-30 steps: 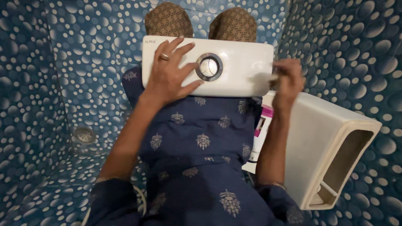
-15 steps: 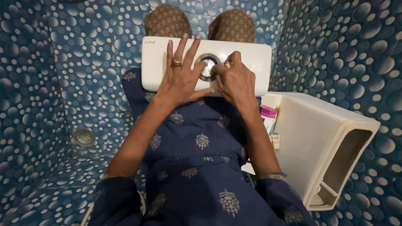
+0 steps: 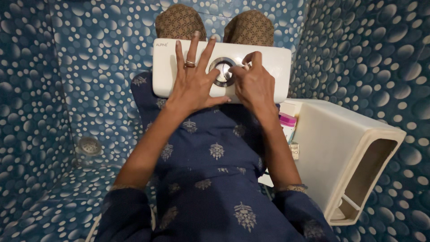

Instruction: The person cleans a toilet cistern cover with a cloth and manipulates flush valve components by hand to reassemble the mechanism.

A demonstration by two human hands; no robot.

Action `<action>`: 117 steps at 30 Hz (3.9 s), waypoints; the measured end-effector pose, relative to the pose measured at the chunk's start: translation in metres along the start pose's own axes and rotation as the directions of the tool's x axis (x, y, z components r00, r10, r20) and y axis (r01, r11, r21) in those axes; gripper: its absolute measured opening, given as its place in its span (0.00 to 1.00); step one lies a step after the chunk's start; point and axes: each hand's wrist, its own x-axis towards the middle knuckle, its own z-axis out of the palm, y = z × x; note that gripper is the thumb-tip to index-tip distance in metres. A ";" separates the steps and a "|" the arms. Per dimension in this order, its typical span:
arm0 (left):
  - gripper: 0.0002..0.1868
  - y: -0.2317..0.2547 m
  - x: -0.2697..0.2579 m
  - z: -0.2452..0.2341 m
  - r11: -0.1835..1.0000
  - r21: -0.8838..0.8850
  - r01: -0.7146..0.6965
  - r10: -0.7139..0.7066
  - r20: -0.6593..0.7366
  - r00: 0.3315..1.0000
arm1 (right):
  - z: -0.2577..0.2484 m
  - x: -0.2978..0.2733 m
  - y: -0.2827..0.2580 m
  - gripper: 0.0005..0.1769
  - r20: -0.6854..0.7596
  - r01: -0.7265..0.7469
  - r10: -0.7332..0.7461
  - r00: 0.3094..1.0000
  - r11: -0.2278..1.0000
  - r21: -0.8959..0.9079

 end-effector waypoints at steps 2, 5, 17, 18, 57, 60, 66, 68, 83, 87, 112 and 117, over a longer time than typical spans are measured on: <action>0.36 0.001 -0.001 -0.002 1.000 0.005 -0.022 0.022 -0.016 1.000 | 0.007 0.004 0.000 0.12 0.108 -0.066 0.069 0.992 0.997 -0.030; 0.42 0.000 -0.004 -0.009 0.999 -0.033 -0.011 0.009 -0.077 0.997 | 0.009 -0.005 0.018 0.18 0.074 -0.076 0.070 0.995 0.994 0.078; 0.31 -0.123 -0.075 -0.009 0.812 -0.244 0.530 -0.580 -0.243 0.777 | 0.015 -0.068 0.162 0.39 -0.210 -0.214 0.544 0.812 0.613 0.761; 0.30 -0.127 -0.073 -0.004 0.717 -0.395 0.575 -0.669 -0.159 0.726 | 0.014 -0.070 0.163 0.46 -0.227 -0.175 0.512 0.828 0.622 0.764; 0.20 -0.096 0.006 -0.032 0.195 -0.968 -0.158 -0.609 -0.246 0.754 | 0.022 -0.034 0.203 0.19 0.050 0.213 0.696 0.716 -0.286 0.934; 0.21 -0.086 0.019 -0.046 -0.126 -0.907 -0.401 -0.669 -0.221 0.710 | 0.004 -0.025 0.201 0.18 -0.023 0.291 0.706 0.708 -0.261 0.920; 0.32 -0.108 0.008 -0.025 -0.248 -0.742 -0.622 -0.591 -0.393 0.704 | 0.020 -0.051 0.199 0.18 -0.128 0.417 0.678 0.724 -0.282 0.864; 0.32 -0.117 -0.007 -0.011 -0.326 -0.717 -0.616 -0.565 -0.375 0.735 | 0.033 -0.058 0.205 0.18 -0.146 0.435 0.659 0.737 -0.298 0.850; 0.40 -0.151 -0.059 0.066 -0.004 -0.944 -0.331 -0.453 -0.293 0.842 | 0.097 -0.051 0.259 0.25 -0.033 0.502 0.637 0.770 -0.573 0.648; 0.46 -0.153 -0.053 0.043 -0.164 -0.959 -0.230 -0.326 -0.167 0.931 | 0.101 -0.041 0.262 0.23 -0.047 0.510 0.616 0.787 -0.606 0.611; 0.37 -0.215 -0.090 0.033 0.380 -0.905 0.190 -0.814 -0.230 0.533 | 0.054 -0.065 0.266 0.12 -0.246 -0.220 0.758 0.604 0.455 0.863; 0.04 -0.216 -0.079 0.047 0.690 -0.606 0.395 -0.715 -0.488 0.501 | 0.013 -0.058 0.214 0.14 -0.284 -0.092 0.612 0.738 0.508 0.857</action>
